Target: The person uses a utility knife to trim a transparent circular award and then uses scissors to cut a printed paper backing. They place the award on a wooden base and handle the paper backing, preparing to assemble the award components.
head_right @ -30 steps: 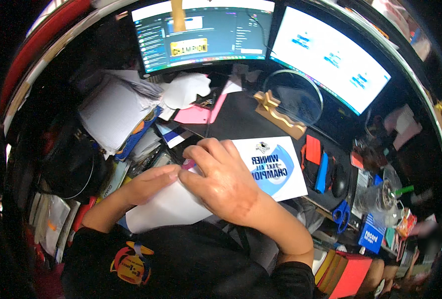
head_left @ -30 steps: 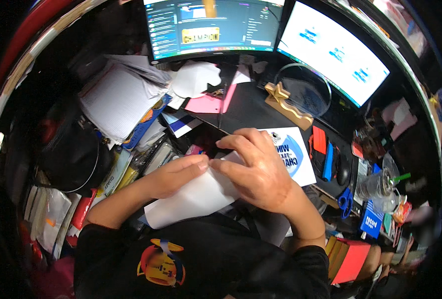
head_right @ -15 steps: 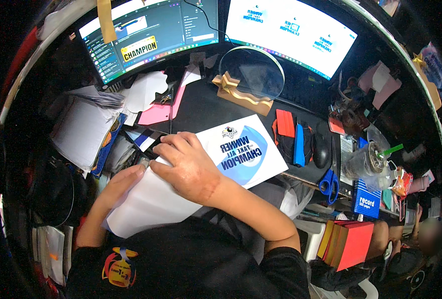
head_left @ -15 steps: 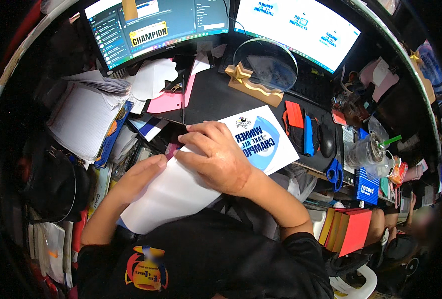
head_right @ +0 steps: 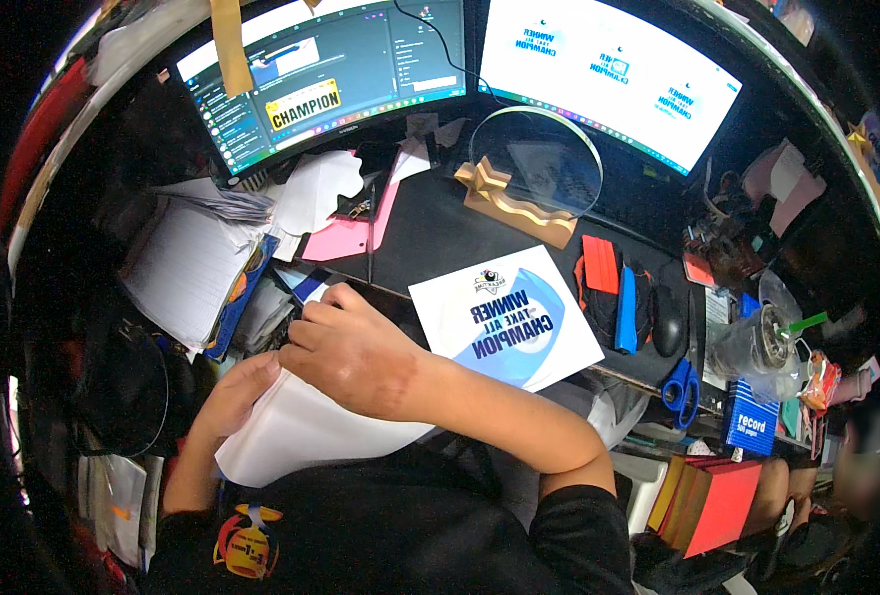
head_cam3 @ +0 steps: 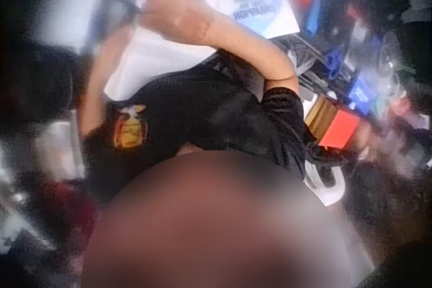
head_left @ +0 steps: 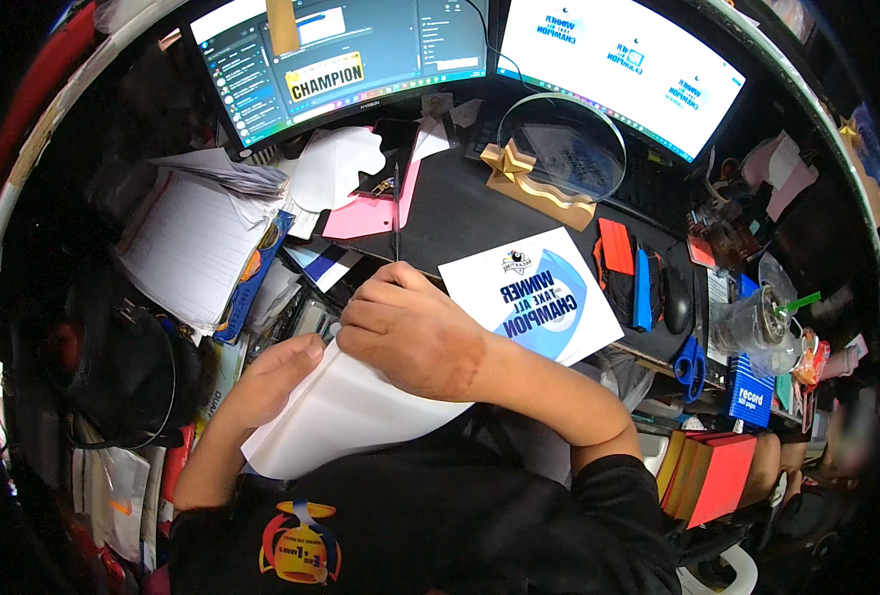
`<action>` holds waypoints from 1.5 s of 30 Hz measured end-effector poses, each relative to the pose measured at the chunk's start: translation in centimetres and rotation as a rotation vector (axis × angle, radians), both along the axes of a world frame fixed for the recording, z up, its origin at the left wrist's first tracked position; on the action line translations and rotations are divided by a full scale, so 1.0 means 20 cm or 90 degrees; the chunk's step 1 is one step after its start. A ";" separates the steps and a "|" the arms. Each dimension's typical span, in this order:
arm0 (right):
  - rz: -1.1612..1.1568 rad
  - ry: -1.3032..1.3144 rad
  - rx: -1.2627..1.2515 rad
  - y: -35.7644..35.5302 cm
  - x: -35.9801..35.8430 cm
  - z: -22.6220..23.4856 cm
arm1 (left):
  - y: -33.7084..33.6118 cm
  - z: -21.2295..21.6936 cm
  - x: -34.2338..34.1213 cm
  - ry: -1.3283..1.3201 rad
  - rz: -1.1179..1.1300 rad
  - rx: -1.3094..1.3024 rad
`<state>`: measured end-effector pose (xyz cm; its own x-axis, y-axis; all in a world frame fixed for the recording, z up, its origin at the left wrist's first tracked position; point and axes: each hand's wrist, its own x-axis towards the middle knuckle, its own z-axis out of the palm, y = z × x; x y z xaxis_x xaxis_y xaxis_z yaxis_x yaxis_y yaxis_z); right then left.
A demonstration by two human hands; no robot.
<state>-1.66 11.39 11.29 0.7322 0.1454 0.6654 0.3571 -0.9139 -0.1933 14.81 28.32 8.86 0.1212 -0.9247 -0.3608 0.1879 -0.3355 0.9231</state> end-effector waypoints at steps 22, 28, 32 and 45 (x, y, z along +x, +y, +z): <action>-0.217 0.206 0.059 0.30 -0.03 -0.06 | 0.03 0.15 -0.13 -0.897 -0.131 -0.178; -0.157 0.248 0.256 0.22 -0.29 -0.04 | 0.04 0.19 -0.12 -0.775 -0.166 -0.165; -0.174 0.213 0.451 0.18 -0.51 0.04 | 0.02 0.24 -0.08 -0.661 -0.159 -0.129; -0.463 -0.114 0.435 0.20 -1.25 0.26 | -0.51 -0.24 -0.19 -0.279 -0.248 0.121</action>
